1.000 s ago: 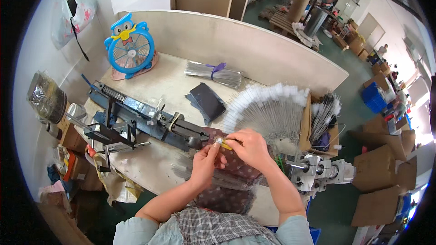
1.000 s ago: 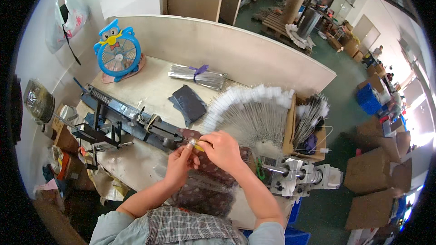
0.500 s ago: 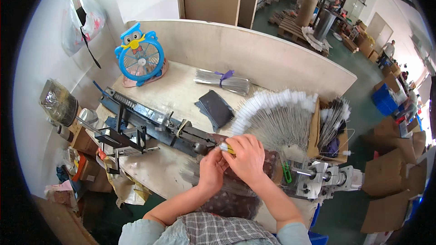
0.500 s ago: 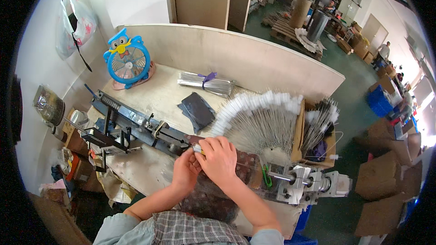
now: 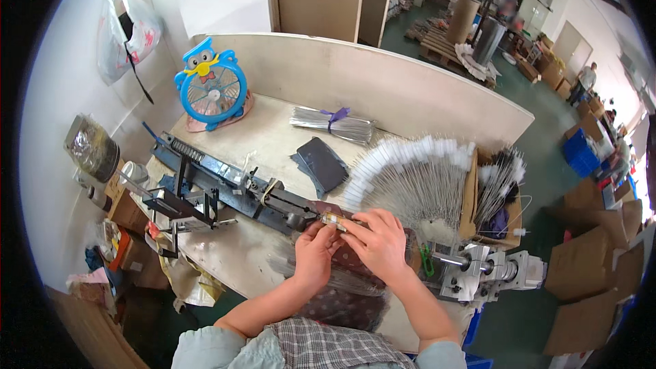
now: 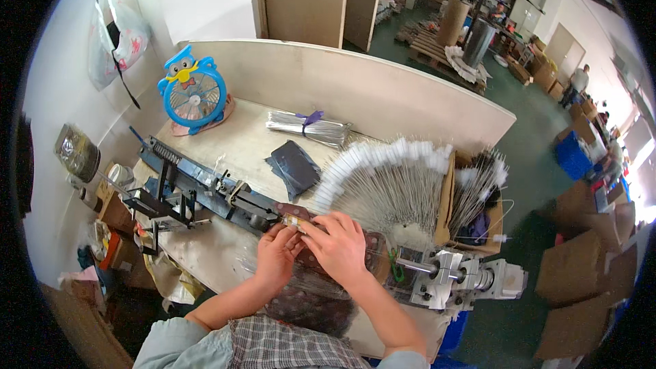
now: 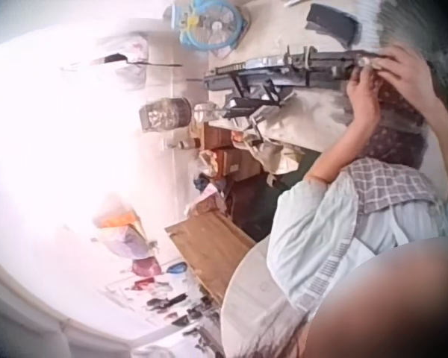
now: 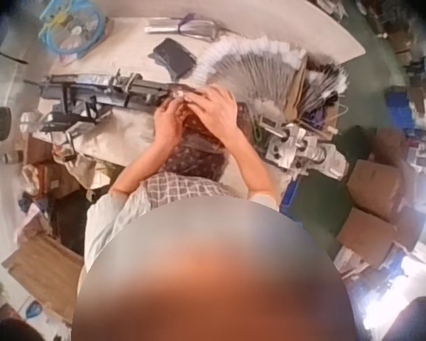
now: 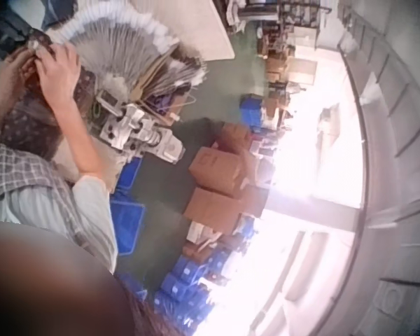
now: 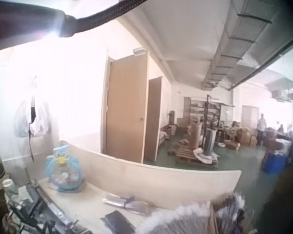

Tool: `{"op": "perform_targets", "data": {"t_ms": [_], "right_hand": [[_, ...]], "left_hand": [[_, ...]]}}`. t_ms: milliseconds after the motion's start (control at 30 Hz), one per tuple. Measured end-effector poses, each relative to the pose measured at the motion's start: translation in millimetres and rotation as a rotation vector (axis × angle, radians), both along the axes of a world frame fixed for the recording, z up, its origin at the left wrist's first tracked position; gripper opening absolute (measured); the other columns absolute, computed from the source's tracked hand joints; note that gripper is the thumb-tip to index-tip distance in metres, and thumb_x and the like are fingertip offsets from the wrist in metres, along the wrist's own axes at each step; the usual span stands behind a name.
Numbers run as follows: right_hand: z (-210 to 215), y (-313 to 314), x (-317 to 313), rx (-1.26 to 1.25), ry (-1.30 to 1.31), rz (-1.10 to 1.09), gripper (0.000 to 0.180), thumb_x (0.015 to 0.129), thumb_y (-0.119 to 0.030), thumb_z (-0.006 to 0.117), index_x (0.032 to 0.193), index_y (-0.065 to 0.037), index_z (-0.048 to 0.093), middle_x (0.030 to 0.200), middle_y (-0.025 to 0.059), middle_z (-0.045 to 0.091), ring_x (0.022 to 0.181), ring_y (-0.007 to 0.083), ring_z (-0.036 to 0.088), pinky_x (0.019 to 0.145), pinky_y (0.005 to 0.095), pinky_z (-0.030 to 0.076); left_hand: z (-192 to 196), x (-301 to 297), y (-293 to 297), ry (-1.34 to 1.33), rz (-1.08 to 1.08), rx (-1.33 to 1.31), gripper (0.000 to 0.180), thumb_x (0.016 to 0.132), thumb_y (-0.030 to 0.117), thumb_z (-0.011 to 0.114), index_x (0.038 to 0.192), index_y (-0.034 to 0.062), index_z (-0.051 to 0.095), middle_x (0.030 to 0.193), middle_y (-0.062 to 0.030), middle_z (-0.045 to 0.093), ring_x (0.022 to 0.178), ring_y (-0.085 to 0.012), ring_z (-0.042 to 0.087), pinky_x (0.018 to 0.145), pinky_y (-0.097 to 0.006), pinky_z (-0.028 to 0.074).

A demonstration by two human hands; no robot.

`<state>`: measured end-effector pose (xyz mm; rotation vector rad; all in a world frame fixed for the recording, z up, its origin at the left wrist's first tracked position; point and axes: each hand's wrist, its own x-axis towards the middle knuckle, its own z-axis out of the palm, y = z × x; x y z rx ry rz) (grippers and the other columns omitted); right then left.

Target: The recorder is assembling components into small handheld brushes at a factory workstation.

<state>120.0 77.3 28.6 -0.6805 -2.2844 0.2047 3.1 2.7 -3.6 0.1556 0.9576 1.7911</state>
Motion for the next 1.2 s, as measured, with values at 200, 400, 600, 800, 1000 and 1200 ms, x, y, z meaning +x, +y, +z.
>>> {"op": "perform_targets", "data": {"t_ms": [200, 400, 600, 800, 1000, 1200], "right_hand": [[4.1, -6.0, -7.2, -0.012, 0.013, 0.006, 0.028, 0.066, -0.018, 0.075, 0.094, -0.014, 0.070, 0.092, -0.0002, 0.063, 0.089, 0.0218, 0.056, 0.074, 0.0356, 0.045], [-1.2, -8.4, -14.6, -0.029, 0.035, -0.090, 0.030, 0.066, -0.017, 0.075, 0.095, -0.013, 0.069, 0.092, 0.0001, 0.063, 0.089, 0.0211, 0.057, 0.075, 0.0346, 0.045], [2.4, -8.7, -15.1, 0.008, -0.013, -0.049, 0.028, 0.066, -0.017, 0.074, 0.094, -0.014, 0.070, 0.093, -0.0002, 0.063, 0.089, 0.0204, 0.057, 0.074, 0.0339, 0.045], [0.2, -7.6, -21.2, -0.010, -0.016, -0.044, 0.027, 0.067, -0.016, 0.073, 0.094, -0.015, 0.071, 0.095, 0.0002, 0.063, 0.089, 0.0206, 0.057, 0.074, 0.0341, 0.045], [3.8, -6.9, -25.6, -0.003, -0.034, -0.036, 0.027, 0.068, -0.017, 0.073, 0.095, -0.015, 0.070, 0.096, 0.0007, 0.063, 0.089, 0.0214, 0.057, 0.074, 0.0343, 0.045], [0.2, -10.4, -26.2, -0.021, 0.005, -0.039, 0.030, 0.067, -0.016, 0.073, 0.096, -0.013, 0.069, 0.096, 0.0004, 0.063, 0.090, 0.0212, 0.057, 0.074, 0.0341, 0.045]], "left_hand": [[-3.5, -2.5, -3.0, -0.019, 0.013, 0.013, 0.006, 0.087, 0.010, 0.057, 0.092, 0.0074, 0.055, 0.091, -0.0026, 0.061, 0.084, -0.0124, 0.060, 0.076, -0.029, 0.047], [-3.4, -3.3, -4.4, -0.115, -0.010, 0.081, 0.012, 0.089, 0.010, 0.054, 0.098, 0.0025, 0.057, 0.094, -0.0050, 0.062, 0.084, -0.0131, 0.061, 0.078, -0.030, 0.048], [7.8, -1.0, -3.1, -0.065, 0.018, 0.013, 0.008, 0.089, 0.017, 0.054, 0.089, 0.0087, 0.056, 0.085, 0.0009, 0.060, 0.079, -0.0097, 0.058, 0.076, -0.030, 0.046], [-8.1, -4.3, -2.7, -0.120, 0.013, 0.011, 0.015, 0.091, 0.022, 0.051, 0.092, 0.0080, 0.057, 0.088, 0.0002, 0.060, 0.083, -0.0125, 0.058, 0.078, -0.032, 0.045], [-15.6, -4.8, -1.2, -0.096, -0.003, 0.031, 0.021, 0.093, 0.023, 0.046, 0.098, 0.0059, 0.057, 0.094, -0.0034, 0.062, 0.087, -0.0152, 0.059, 0.080, -0.033, 0.045], [-15.7, -4.2, -3.7, -0.095, 0.016, 0.024, 0.021, 0.093, 0.023, 0.045, 0.097, 0.0054, 0.057, 0.096, -0.0037, 0.063, 0.089, -0.0148, 0.060, 0.081, -0.033, 0.045]]}}
